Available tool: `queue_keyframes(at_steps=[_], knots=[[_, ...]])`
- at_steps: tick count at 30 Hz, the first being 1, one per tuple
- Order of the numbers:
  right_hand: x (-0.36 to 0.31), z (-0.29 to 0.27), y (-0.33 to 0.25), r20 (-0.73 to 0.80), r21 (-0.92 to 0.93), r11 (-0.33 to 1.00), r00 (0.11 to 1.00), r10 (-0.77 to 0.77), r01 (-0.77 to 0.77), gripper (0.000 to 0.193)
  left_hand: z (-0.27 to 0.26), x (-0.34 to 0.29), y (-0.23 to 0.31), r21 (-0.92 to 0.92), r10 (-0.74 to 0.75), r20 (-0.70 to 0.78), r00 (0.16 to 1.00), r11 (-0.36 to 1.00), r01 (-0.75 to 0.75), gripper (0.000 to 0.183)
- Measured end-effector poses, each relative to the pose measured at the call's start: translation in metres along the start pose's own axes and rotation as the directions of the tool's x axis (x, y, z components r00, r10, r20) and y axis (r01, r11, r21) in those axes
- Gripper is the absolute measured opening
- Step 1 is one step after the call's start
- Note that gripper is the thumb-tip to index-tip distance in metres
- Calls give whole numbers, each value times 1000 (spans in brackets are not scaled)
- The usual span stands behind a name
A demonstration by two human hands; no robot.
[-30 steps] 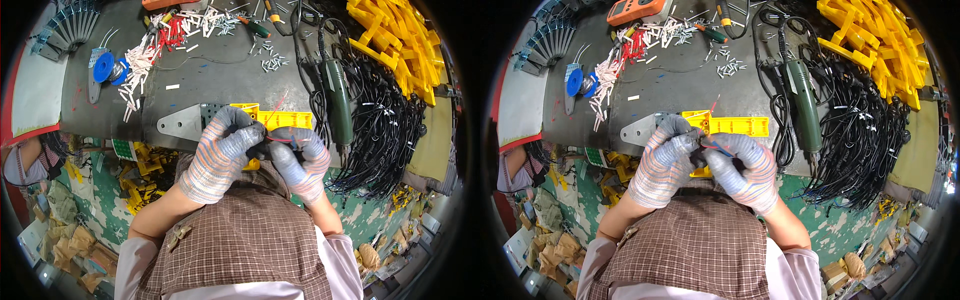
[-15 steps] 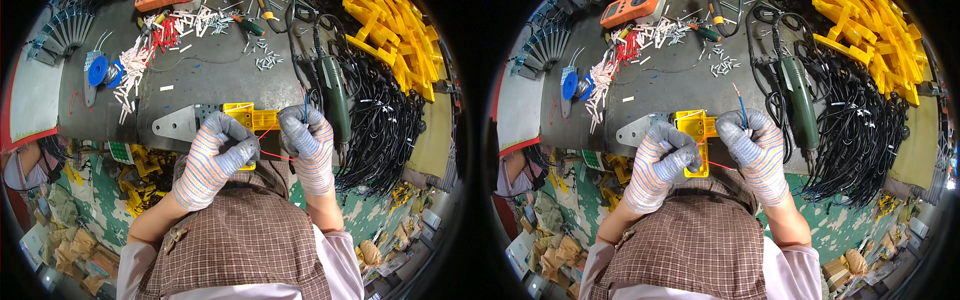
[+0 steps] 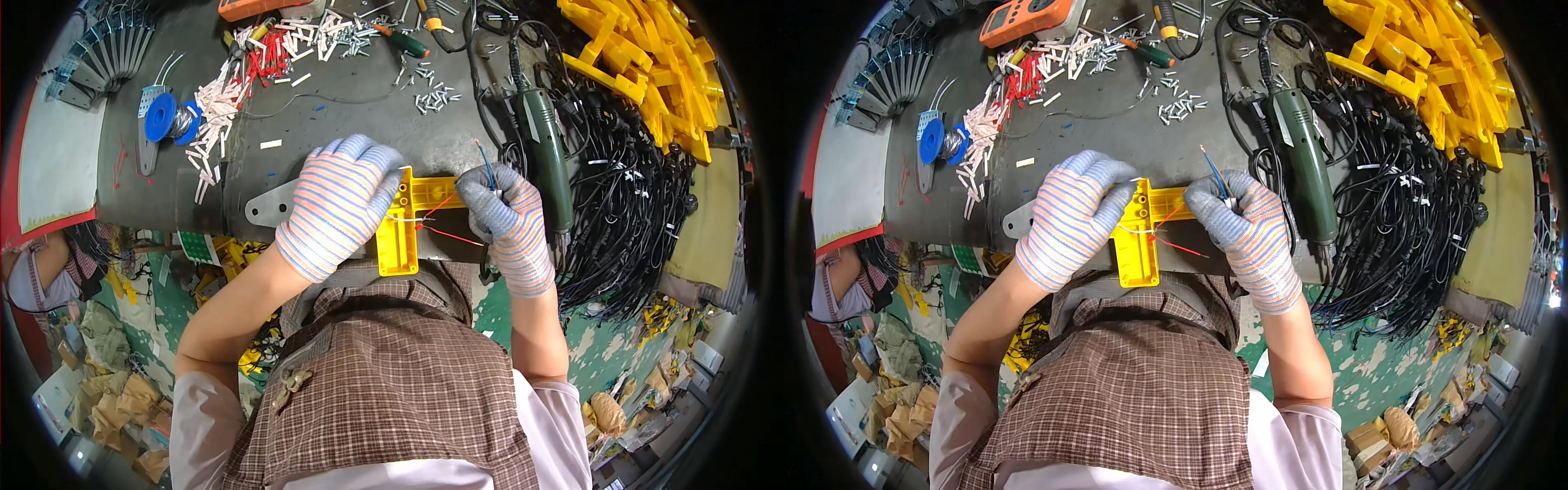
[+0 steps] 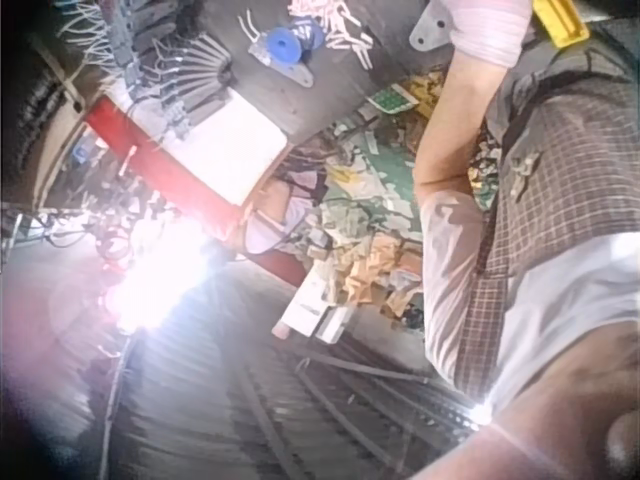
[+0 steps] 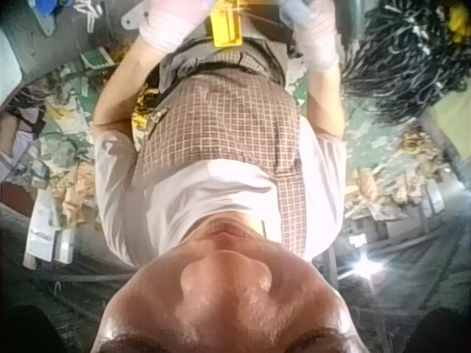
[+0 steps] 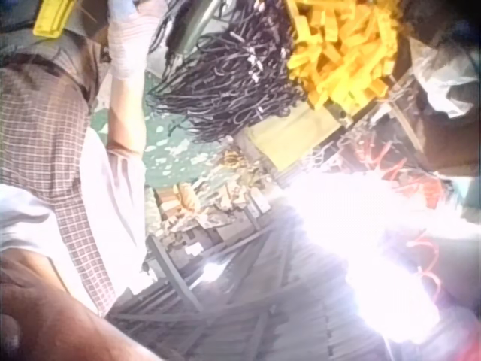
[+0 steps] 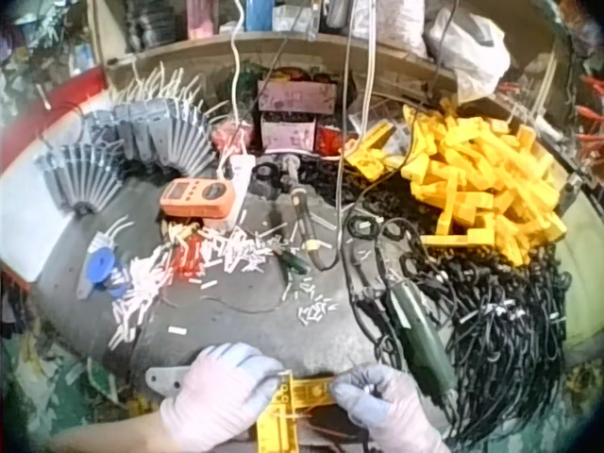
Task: The person assembles a handheld tool by securing internal wires and metal brackets within a yellow plastic housing using screws and an electric screwdriver.
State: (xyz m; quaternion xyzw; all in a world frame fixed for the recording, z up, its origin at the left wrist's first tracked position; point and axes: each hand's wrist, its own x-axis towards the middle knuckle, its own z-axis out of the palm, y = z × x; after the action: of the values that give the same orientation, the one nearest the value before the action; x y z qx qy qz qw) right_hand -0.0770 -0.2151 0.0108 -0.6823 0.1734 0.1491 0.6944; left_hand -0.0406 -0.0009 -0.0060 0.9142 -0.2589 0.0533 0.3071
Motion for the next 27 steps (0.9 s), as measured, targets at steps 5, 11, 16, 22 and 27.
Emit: queue_keyframes(at_steps=[5,11,16,22,27], knots=[[-12,-8,-20,183,338,941,980,-82,15,13,-6,-13,-3,-154,-127,-47,991,981,118,17],[-5,23,-35,130,-354,854,925,-358,380,22,-25,3,-5,-431,-402,379,833,720,544,26],[14,50,-20,85,-314,937,987,-136,157,20,-12,-4,-17,-602,-366,322,873,633,487,21],[15,55,-14,134,-178,957,969,-206,228,18,-19,-3,-10,-496,-313,286,906,761,419,22],[14,57,-13,138,-187,952,966,-217,241,17,-17,-9,-12,-418,-276,219,936,840,345,22]])
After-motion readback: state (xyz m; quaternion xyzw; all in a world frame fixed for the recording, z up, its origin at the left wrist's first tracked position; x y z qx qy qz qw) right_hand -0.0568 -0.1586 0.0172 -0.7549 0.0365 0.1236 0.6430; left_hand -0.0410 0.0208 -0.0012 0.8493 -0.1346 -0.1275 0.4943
